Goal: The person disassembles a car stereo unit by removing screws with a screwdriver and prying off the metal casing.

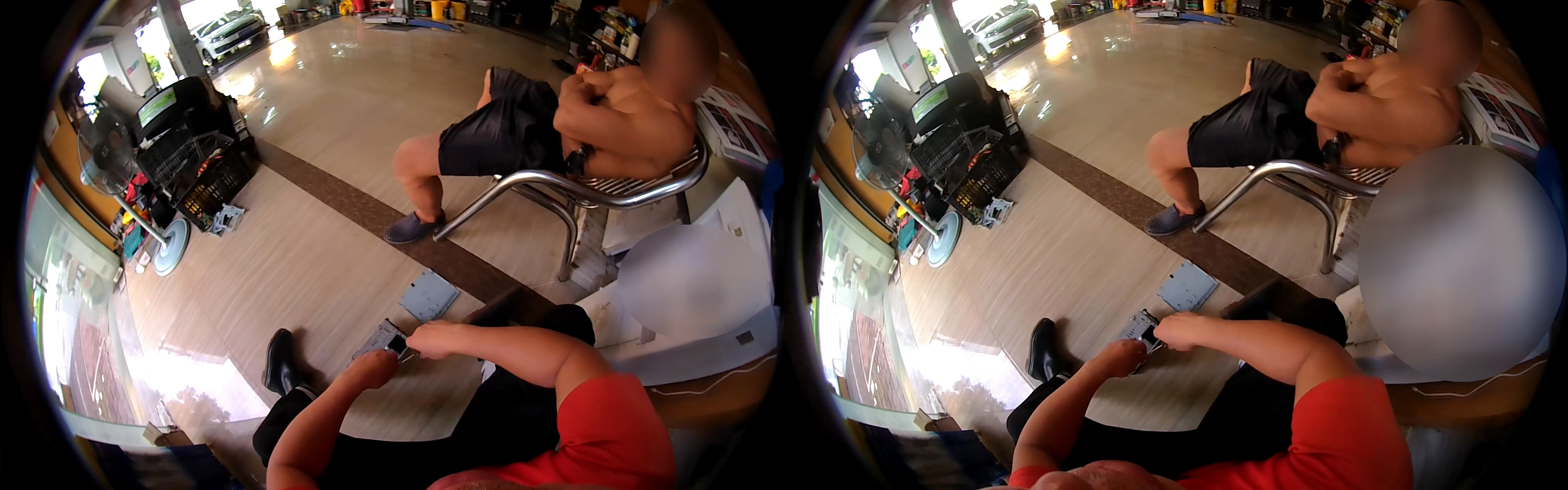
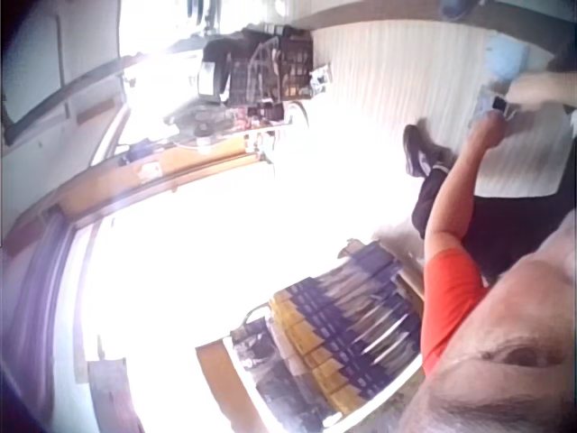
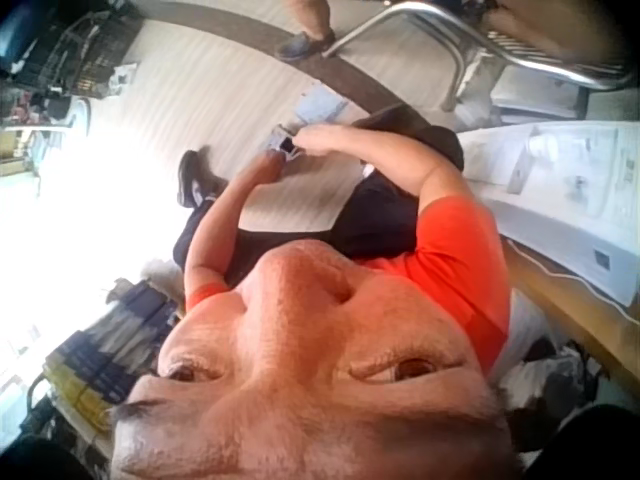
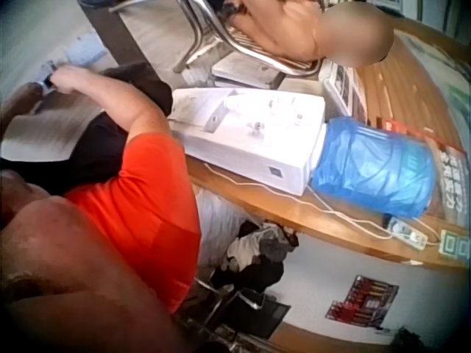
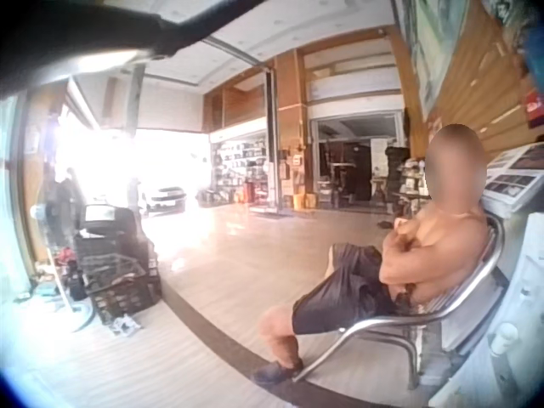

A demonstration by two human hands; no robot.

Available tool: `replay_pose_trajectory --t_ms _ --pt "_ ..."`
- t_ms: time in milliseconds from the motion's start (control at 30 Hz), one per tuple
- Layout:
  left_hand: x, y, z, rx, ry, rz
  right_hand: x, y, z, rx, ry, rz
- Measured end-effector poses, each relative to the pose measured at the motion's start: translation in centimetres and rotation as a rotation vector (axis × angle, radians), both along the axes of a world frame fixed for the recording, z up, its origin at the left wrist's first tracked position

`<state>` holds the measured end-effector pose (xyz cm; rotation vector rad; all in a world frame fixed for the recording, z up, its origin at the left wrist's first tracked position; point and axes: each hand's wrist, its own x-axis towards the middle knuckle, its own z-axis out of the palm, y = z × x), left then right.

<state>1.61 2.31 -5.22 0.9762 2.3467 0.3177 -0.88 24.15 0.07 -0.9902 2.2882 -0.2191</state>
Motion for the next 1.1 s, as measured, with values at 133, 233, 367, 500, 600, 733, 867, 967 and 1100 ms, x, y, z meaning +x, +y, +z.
replay_pose_trajectory --t_ms 133,233,367,500,600,733,867,967,1100 --pt "0.1 1.1 2.2 0.083 -0.060 0.120 0.0 0.4 -0.3 -0.023 -0.022 -0.023" --pt "0.5 1.1 2.4 0.123 -0.088 0.145 0.0 0.2 0.1 -0.009 -0.026 -0.007" --pt "0.2 0.3 0.4 0.128 -0.085 0.095 0.0 0.0 0.2 0.031 -0.047 -0.009" --pt "0.3 0.5 1.9 0.048 -0.064 0.053 0.0 0.4 -0.3 0.032 -0.063 -0.030" --pt "0.5 0.2 1.8 0.044 -0.058 0.058 0.1 0.2 0.3 0.051 -0.069 -0.014" --pt "0.5 0.0 2.0 -0.024 -0.104 0.077 0.0 0.2 0.2 0.064 -0.062 0.000" --pt "0.6 -0.6 1.1 -0.037 -0.101 0.085 -0.3 -0.1 -0.6 0.135 -0.047 0.014" --pt "0.9 -0.9 1.7 -0.041 -0.103 0.137 -0.5 -0.3 -0.5 0.154 -0.039 0.024" --pt "0.8 -0.9 2.4 -0.062 -0.098 0.141 -0.6 -0.2 -0.8 0.140 -0.041 0.019"
